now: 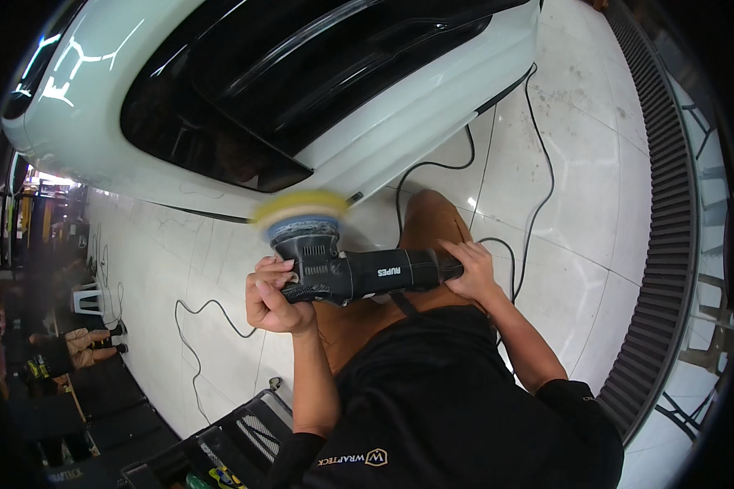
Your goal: The person uses a rotary polisher with a yellow pad to buff the front bumper and hood of a white car. They apply polishing compound to the pad and continue polishing the front fender and bumper area.
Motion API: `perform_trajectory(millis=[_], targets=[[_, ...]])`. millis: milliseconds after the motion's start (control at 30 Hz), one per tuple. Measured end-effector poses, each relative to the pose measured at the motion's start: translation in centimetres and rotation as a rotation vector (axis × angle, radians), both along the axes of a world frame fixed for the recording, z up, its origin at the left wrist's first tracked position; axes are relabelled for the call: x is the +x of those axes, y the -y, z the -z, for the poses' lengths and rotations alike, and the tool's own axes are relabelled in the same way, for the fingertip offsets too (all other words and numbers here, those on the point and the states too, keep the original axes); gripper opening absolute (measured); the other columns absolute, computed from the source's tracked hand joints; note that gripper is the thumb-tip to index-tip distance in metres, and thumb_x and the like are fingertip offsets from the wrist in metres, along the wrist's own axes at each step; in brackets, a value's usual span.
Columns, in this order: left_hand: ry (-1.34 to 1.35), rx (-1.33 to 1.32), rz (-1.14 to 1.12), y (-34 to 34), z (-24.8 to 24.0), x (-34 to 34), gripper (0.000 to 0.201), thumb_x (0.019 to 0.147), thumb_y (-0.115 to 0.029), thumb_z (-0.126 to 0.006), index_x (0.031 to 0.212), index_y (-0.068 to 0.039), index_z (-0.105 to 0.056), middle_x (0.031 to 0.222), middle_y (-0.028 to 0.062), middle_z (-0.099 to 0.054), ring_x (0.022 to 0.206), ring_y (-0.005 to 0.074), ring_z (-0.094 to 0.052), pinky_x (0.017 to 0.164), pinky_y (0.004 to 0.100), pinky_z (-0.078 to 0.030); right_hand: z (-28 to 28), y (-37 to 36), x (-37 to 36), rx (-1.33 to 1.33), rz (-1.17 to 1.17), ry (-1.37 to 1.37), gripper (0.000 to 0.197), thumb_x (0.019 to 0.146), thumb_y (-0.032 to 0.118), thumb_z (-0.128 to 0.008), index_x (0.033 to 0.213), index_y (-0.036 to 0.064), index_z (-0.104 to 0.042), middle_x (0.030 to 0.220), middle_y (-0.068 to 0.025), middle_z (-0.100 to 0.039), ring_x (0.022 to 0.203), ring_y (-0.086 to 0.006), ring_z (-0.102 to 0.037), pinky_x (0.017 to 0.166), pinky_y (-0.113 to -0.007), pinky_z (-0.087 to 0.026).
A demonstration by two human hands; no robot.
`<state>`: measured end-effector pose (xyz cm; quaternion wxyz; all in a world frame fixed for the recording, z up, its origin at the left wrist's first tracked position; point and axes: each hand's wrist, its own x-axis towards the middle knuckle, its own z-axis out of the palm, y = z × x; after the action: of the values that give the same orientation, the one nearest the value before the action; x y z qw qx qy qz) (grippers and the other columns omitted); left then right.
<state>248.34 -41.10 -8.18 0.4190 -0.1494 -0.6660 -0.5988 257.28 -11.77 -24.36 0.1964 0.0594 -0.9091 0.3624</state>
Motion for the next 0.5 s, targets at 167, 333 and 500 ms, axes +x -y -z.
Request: perform_trajectory(millis=[167, 333, 500], targets=[[-0.062, -0.181, 0.041, -3.3, -2.0, 0.7, 0.030, 0.103, -0.012, -0.052, 0.075, -0.001, -0.056, 0.075, 0.0139, -0.068, 0.080, 0.0278, -0.072, 0.093, 0.0484, -0.054, 1.5, -0.8, -1.4, -0.128, 0.023, 0.006, 0.054, 0.065, 0.017, -0.083, 0.117, 0.0109, -0.075, 0.091, -0.0108, -0.073, 0.084, -0.0327, -0.070, 0.077, -0.042, -0.055], [-0.041, -0.383, 0.190, -9.7, -3.2, -0.2, 0.009, 0.089, 0.001, -0.069, 0.080, 0.001, -0.069, 0.080, 0.0156, -0.076, 0.082, 0.0303, -0.078, 0.084, 0.0461, -0.063, 5.0, -3.5, -2.5, -0.312, 0.063, 0.093, 0.043, 0.068, 0.011, -0.083, 0.109, 0.0064, -0.075, 0.095, -0.0141, -0.075, 0.089, -0.0335, -0.073, 0.081, -0.040, -0.056], [-0.083, -0.523, 0.235, -16.5, -5.3, -2.6, 0.018, 0.077, -0.007, -0.088, 0.074, -0.004, -0.071, 0.076, 0.0087, -0.073, 0.072, 0.0246, -0.074, 0.089, 0.0438, -0.061, 7.7, -5.0, -2.7, -0.581, 0.027, 0.239, 0.035, 0.070, 0.005, -0.081, 0.104, -0.0001, -0.073, 0.091, -0.0129, -0.076, 0.083, -0.0259, -0.073, 0.080, -0.035, -0.056]])
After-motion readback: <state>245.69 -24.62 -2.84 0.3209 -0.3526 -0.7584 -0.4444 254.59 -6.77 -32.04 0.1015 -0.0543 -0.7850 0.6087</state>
